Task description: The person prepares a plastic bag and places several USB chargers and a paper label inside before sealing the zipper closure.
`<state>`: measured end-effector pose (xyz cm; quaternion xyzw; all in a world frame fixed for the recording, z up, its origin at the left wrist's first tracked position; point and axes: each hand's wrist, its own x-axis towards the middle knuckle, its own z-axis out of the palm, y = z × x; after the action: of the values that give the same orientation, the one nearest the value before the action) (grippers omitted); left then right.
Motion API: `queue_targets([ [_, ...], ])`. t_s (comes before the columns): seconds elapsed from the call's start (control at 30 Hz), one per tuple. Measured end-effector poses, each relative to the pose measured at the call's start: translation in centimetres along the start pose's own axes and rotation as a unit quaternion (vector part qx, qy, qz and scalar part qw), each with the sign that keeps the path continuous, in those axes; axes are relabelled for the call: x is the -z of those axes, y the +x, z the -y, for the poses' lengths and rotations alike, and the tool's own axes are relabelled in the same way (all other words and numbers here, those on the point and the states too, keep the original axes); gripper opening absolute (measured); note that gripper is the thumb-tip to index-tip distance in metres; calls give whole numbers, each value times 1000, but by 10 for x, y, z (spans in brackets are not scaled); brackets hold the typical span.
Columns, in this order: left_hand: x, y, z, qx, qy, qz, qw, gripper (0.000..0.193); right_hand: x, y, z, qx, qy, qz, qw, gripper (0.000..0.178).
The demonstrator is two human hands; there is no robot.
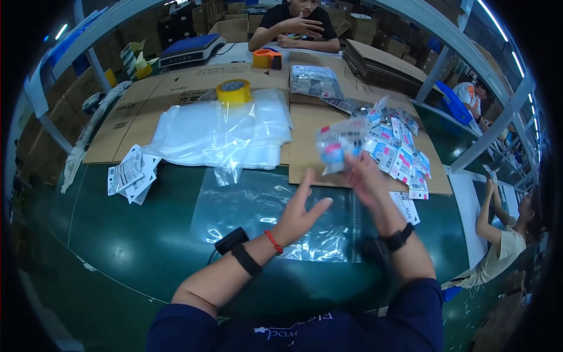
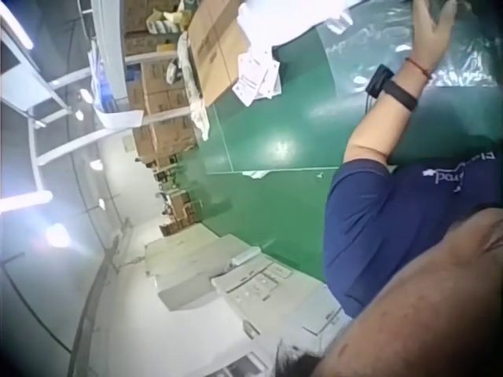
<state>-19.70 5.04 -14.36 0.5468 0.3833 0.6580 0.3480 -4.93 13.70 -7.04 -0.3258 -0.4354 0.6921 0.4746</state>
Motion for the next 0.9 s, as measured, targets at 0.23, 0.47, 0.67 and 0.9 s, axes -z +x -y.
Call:
queue_targets([
  [0.23, -7, 7, -19, 164, -69, 126, 976, 34, 18, -83, -14, -11, -89, 45, 995, 36],
  [0.47, -16, 10, -28, 256, 3, 196, 947, 29, 59, -79, -20, -4, -169, 61, 984, 30],
  [0.67, -31, 13, -20, 366, -184, 96, 907, 30, 73, -71, -26, 1, -248, 30, 968, 21],
  [0.9, -23, 24, -17, 368, -199, 32, 908, 31, 89, -53, 22, 70, -369, 8, 927, 23],
])
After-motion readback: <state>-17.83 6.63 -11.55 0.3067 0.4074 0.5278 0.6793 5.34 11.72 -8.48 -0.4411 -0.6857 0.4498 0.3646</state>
